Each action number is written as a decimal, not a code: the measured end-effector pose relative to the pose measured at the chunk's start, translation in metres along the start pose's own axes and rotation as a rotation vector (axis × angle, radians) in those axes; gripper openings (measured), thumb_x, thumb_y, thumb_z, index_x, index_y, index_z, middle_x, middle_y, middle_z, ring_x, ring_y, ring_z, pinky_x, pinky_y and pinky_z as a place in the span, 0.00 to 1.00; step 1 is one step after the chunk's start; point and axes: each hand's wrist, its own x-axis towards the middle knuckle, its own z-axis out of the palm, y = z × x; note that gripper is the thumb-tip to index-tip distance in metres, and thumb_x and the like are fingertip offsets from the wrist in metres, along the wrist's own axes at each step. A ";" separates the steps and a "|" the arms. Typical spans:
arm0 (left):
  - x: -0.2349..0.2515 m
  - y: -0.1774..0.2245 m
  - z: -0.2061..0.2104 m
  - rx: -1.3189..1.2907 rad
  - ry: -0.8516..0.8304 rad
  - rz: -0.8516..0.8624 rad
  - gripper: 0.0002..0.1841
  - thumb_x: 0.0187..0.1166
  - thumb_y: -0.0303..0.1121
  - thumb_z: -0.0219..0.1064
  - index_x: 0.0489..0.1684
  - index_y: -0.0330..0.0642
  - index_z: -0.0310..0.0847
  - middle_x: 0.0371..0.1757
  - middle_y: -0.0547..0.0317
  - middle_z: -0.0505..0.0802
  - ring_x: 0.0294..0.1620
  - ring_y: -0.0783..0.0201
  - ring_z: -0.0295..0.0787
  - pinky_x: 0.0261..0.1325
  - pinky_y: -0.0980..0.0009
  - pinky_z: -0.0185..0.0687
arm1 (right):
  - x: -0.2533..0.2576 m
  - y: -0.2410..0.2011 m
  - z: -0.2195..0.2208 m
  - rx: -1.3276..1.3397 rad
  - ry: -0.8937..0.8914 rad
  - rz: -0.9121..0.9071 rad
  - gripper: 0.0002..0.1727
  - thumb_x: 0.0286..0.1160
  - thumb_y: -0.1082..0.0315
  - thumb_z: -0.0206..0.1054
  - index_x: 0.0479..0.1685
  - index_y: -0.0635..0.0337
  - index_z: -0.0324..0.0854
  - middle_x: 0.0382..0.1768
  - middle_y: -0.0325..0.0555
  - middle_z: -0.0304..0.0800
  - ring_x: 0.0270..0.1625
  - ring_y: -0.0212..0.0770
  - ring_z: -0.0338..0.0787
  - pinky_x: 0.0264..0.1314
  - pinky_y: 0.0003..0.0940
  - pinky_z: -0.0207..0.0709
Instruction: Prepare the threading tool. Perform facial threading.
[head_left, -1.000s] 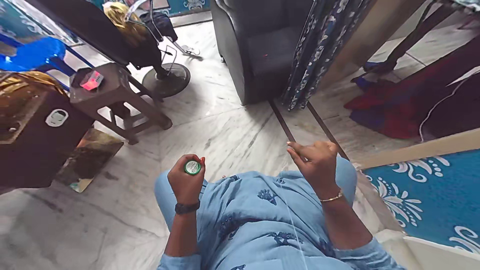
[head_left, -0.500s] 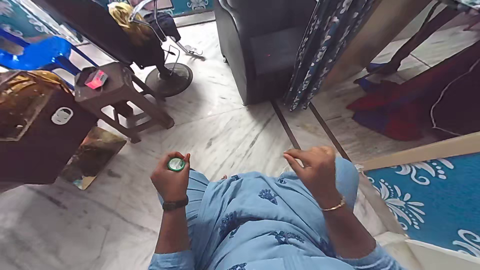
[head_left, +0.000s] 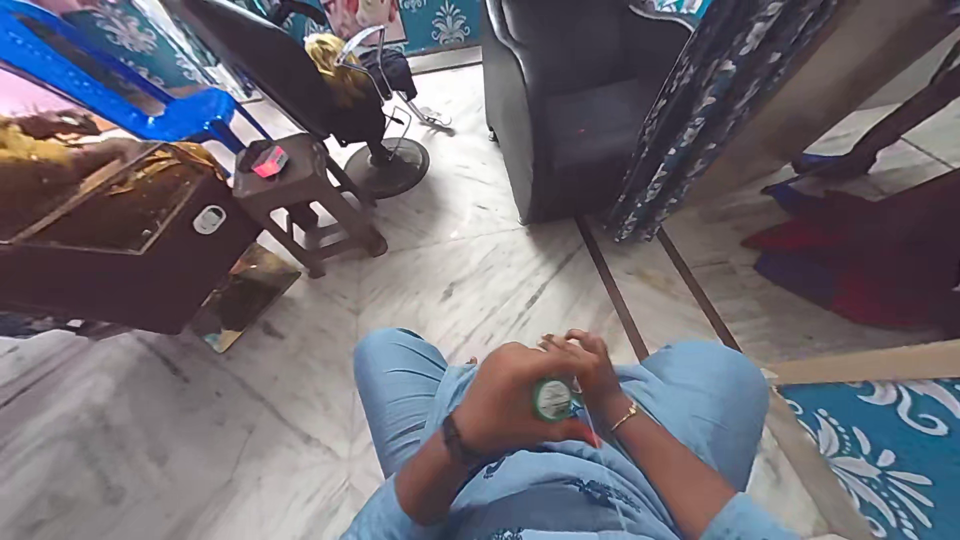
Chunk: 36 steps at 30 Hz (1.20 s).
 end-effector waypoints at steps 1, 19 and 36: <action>0.003 0.000 0.009 0.023 0.023 -0.025 0.30 0.62 0.50 0.85 0.55 0.36 0.87 0.36 0.56 0.94 0.35 0.68 0.89 0.43 0.66 0.86 | 0.004 -0.002 -0.002 0.095 -0.120 0.003 0.15 0.82 0.69 0.60 0.51 0.53 0.95 0.57 0.45 0.97 0.61 0.60 0.92 0.61 0.60 0.79; -0.046 -0.039 -0.070 0.310 0.650 -0.223 0.10 0.72 0.37 0.79 0.43 0.48 0.87 0.40 0.75 0.92 0.43 0.82 0.89 0.52 0.79 0.89 | 0.032 -0.001 -0.112 -0.290 0.493 -0.025 0.16 0.85 0.52 0.65 0.44 0.50 0.94 0.21 0.42 0.89 0.30 0.43 0.80 0.56 0.44 0.68; -0.028 -0.036 -0.063 0.473 0.631 -0.320 0.15 0.68 0.42 0.82 0.40 0.42 0.88 0.36 0.67 0.92 0.39 0.76 0.89 0.48 0.72 0.89 | 0.041 0.000 -0.140 0.058 0.300 0.243 0.32 0.77 0.50 0.71 0.73 0.65 0.81 0.19 0.35 0.84 0.21 0.26 0.75 0.29 0.27 0.73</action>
